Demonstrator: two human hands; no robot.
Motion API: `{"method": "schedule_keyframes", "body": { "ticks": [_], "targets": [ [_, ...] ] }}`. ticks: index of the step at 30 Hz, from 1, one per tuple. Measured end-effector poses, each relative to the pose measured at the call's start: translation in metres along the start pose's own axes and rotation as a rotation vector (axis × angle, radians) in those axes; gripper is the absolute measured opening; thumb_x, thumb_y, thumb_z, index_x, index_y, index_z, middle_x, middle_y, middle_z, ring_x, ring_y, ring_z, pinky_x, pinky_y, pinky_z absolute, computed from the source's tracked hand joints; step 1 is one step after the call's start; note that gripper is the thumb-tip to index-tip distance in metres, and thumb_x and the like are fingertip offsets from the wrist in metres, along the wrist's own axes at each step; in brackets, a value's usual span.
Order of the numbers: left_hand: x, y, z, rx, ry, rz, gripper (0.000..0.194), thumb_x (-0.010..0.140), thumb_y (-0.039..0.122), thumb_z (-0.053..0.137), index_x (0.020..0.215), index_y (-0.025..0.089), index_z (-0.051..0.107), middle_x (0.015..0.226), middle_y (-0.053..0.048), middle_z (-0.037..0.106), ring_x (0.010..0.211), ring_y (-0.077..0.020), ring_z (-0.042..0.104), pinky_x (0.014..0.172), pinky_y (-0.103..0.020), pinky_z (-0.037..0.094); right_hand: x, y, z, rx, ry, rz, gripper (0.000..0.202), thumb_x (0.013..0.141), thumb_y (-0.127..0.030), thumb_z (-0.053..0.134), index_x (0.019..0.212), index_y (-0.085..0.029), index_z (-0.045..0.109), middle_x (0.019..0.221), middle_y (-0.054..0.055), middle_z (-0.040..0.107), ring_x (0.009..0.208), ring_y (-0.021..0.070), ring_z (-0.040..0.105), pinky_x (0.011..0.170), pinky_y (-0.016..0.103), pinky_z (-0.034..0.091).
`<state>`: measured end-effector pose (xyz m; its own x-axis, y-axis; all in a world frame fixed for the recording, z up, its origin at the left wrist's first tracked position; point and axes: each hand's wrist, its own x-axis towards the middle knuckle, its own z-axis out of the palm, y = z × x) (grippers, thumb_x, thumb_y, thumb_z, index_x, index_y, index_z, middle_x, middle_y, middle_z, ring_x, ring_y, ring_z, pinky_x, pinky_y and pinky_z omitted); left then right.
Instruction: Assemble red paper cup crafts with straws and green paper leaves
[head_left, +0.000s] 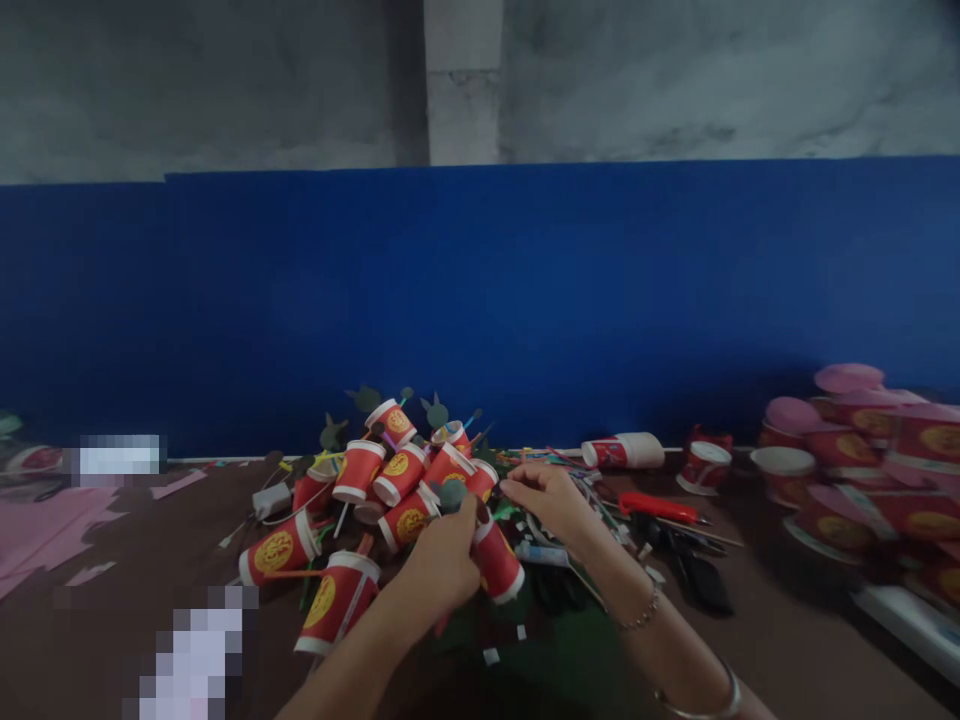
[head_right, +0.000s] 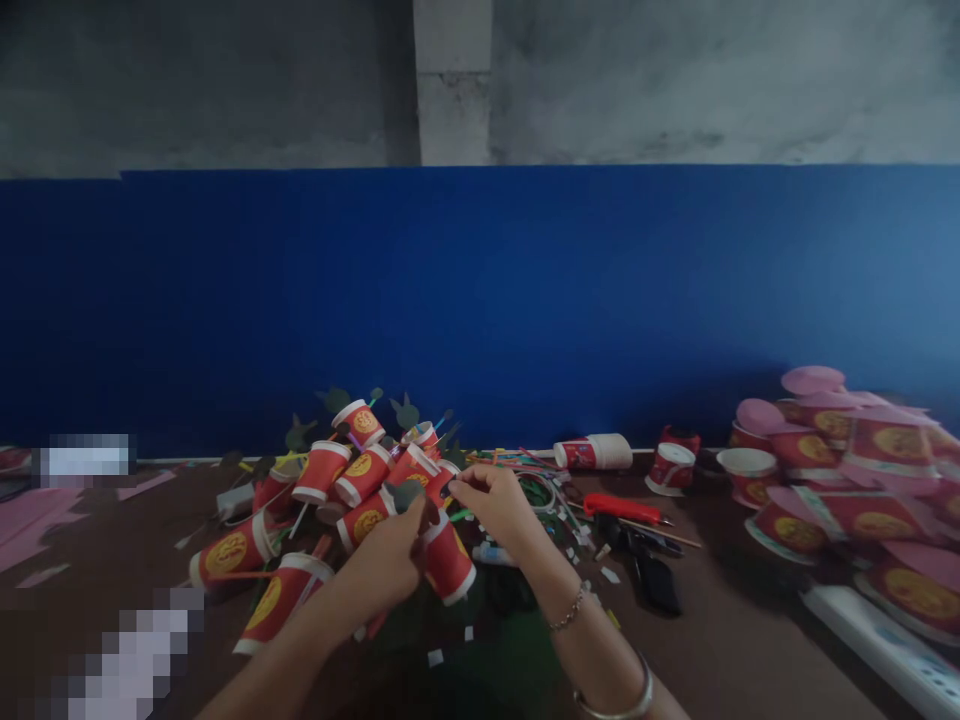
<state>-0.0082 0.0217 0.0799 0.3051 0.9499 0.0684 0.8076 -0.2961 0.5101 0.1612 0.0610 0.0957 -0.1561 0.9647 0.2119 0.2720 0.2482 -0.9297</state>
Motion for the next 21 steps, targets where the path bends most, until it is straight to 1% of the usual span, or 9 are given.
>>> {"method": "schedule_keyframes", "body": {
  "ticks": [2, 5, 8, 10, 16, 18, 21],
  "targets": [
    [-0.004, 0.003, -0.007, 0.014, -0.031, 0.084, 0.052, 0.062, 0.003, 0.049, 0.111, 0.02, 0.044, 0.092, -0.007, 0.067, 0.084, -0.0231, 0.063, 0.066, -0.028, 0.042, 0.002, 0.002, -0.001, -0.066, 0.027, -0.037, 0.02, 0.072, -0.035, 0.057, 0.063, -0.017, 0.057, 0.055, -0.003, 0.05, 0.052, 0.0104, 0.039, 0.05, 0.023, 0.03],
    [-0.009, 0.009, -0.018, 0.071, -0.04, 0.205, 0.039, 0.065, 0.007, 0.047, 0.102, 0.023, 0.048, 0.091, -0.004, 0.067, 0.084, -0.0231, 0.063, 0.067, -0.028, 0.04, 0.004, 0.005, -0.003, -0.176, 0.116, -0.094, 0.021, 0.074, -0.034, 0.052, 0.061, -0.018, 0.053, 0.055, -0.003, 0.048, 0.053, 0.0115, 0.041, 0.051, 0.024, 0.031],
    [-0.014, 0.013, -0.022, 0.111, -0.048, 0.268, 0.034, 0.068, 0.008, 0.046, 0.098, 0.023, 0.05, 0.089, -0.004, 0.067, 0.082, -0.0224, 0.063, 0.065, -0.027, 0.038, 0.005, 0.008, -0.003, -0.253, 0.198, -0.13, 0.021, 0.075, -0.034, 0.049, 0.061, -0.019, 0.05, 0.055, -0.003, 0.049, 0.054, 0.0131, 0.043, 0.054, 0.025, 0.033],
    [-0.015, 0.015, -0.022, 0.103, -0.053, 0.292, 0.033, 0.068, 0.008, 0.046, 0.097, 0.024, 0.051, 0.087, -0.003, 0.067, 0.079, -0.0212, 0.062, 0.063, -0.027, 0.037, 0.005, 0.01, -0.003, -0.273, 0.22, -0.145, 0.02, 0.075, -0.034, 0.049, 0.061, -0.02, 0.049, 0.055, -0.002, 0.05, 0.055, 0.0139, 0.045, 0.054, 0.026, 0.033],
    [-0.016, 0.014, -0.022, 0.035, -0.02, 0.321, 0.033, 0.067, 0.005, 0.045, 0.094, 0.024, 0.051, 0.085, -0.002, 0.065, 0.078, -0.0204, 0.06, 0.062, -0.026, 0.036, 0.008, 0.013, -0.007, -0.236, 0.2, -0.128, 0.019, 0.075, -0.034, 0.049, 0.063, -0.02, 0.051, 0.056, 0.0, 0.054, 0.056, 0.0154, 0.049, 0.057, 0.028, 0.036],
    [-0.016, 0.014, -0.023, 0.016, -0.015, 0.324, 0.032, 0.067, 0.005, 0.045, 0.093, 0.024, 0.051, 0.083, -0.002, 0.065, 0.076, -0.0195, 0.06, 0.062, -0.026, 0.036, 0.009, 0.012, -0.009, -0.224, 0.189, -0.132, 0.019, 0.075, -0.033, 0.05, 0.061, -0.02, 0.051, 0.055, -0.001, 0.053, 0.055, 0.0143, 0.046, 0.056, 0.027, 0.035],
    [-0.016, 0.014, -0.025, 0.008, -0.013, 0.316, 0.032, 0.066, 0.005, 0.045, 0.092, 0.024, 0.051, 0.081, -0.001, 0.064, 0.075, -0.0186, 0.059, 0.061, -0.025, 0.035, 0.008, 0.009, -0.011, -0.167, 0.132, -0.106, 0.019, 0.072, -0.032, 0.053, 0.057, -0.02, 0.05, 0.052, -0.004, 0.048, 0.052, 0.0117, 0.04, 0.053, 0.026, 0.032]
  ]
}}
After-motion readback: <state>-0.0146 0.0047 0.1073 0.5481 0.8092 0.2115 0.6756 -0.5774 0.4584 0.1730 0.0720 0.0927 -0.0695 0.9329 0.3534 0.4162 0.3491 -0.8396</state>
